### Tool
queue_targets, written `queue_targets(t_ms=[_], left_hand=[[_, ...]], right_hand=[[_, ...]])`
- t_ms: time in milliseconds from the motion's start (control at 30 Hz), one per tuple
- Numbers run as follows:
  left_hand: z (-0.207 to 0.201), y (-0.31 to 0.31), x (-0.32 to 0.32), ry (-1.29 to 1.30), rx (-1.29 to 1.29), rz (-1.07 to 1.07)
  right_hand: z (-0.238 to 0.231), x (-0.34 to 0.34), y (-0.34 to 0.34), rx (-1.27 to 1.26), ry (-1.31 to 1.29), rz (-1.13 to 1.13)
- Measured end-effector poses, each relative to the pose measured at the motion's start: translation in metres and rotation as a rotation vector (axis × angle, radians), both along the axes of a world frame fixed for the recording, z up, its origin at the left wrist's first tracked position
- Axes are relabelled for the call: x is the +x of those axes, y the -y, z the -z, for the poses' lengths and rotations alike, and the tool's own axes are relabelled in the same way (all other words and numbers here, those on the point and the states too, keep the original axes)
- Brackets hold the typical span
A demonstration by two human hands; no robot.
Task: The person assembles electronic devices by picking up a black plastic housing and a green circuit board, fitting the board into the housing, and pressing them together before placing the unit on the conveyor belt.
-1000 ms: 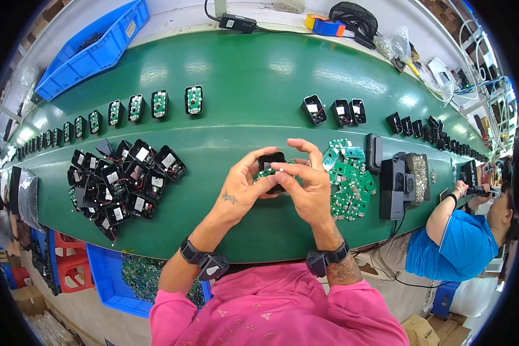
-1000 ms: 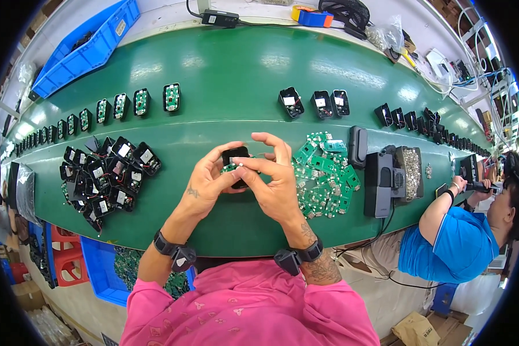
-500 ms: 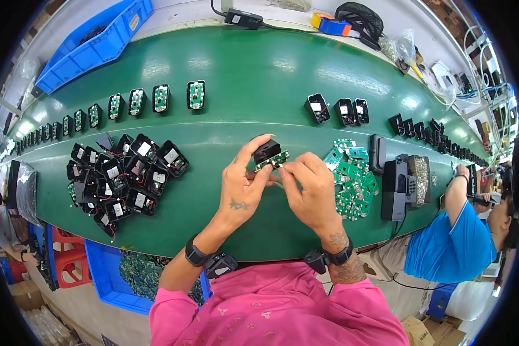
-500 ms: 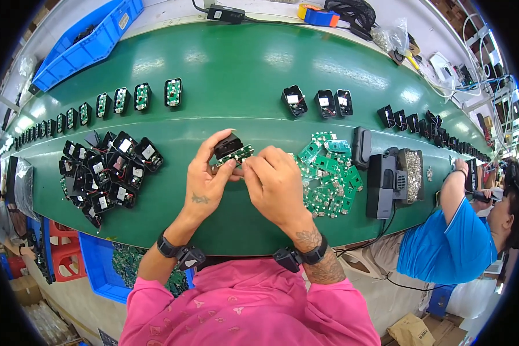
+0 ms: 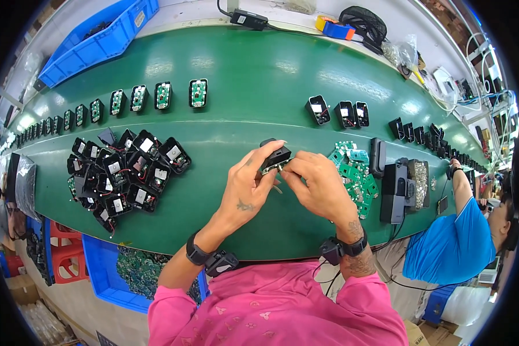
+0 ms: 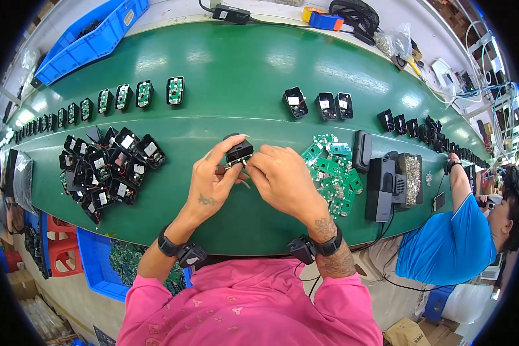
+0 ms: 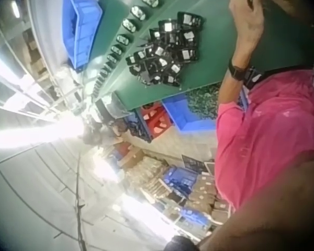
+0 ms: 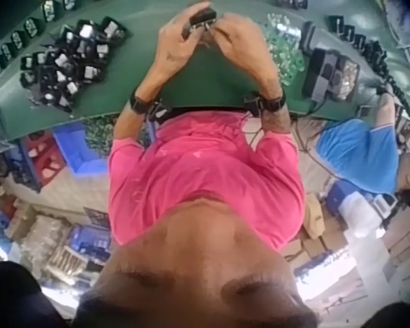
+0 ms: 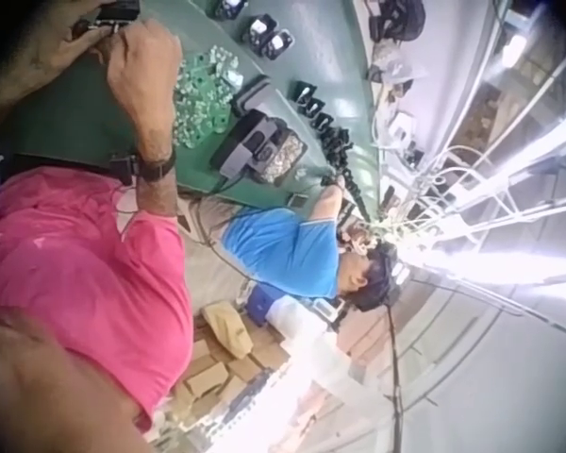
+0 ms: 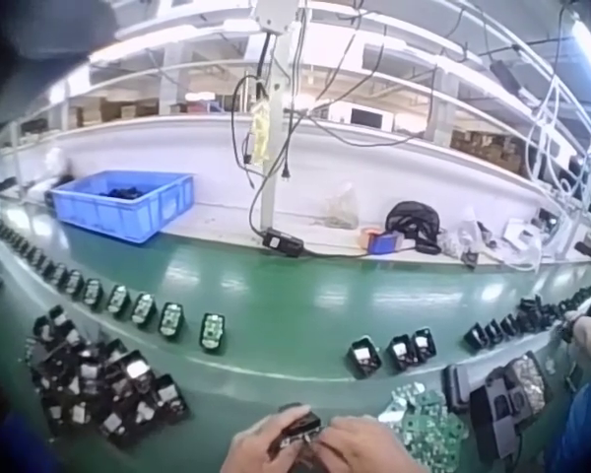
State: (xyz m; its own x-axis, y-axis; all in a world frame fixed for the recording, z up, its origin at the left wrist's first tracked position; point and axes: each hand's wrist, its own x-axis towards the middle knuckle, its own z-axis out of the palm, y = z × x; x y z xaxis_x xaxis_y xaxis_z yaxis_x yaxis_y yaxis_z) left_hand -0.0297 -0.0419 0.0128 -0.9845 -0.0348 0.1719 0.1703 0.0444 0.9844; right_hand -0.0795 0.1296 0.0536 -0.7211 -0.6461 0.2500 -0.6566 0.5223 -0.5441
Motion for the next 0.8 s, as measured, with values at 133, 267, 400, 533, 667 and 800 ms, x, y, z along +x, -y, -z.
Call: queue_targets(t_ms=[133, 267, 400, 533, 667, 800], left_hand=[[0.003, -0.001, 0.001, -0.021, -0.078, -0.018], [0.007, -0.004, 0.001, -0.107, -0.219, -0.094], [0.009, -0.004, 0.000, -0.041, -0.252, -0.106], [0.018, -0.002, -0.005, -0.145, -0.344, -0.117], [0.004, -0.003, -0.006, 0.074, 0.092, -0.090], [0.015, 0.005, -0.012, 0.145, 0.200, 0.041]], right_hand=[[0.001, -0.001, 0.001, -0.004, 0.093, 0.013], [0.005, 0.000, 0.004, -0.021, 0.116, 0.046], [0.014, 0.000, 0.009, -0.001, 0.091, 0.084], [0.024, 0.004, 0.010, 0.009, 0.044, 0.108], [0.023, 0.012, 0.010, -0.207, 0.151, 0.329], [0.038, 0.001, 0.004, -0.336, 0.358, 0.367]])
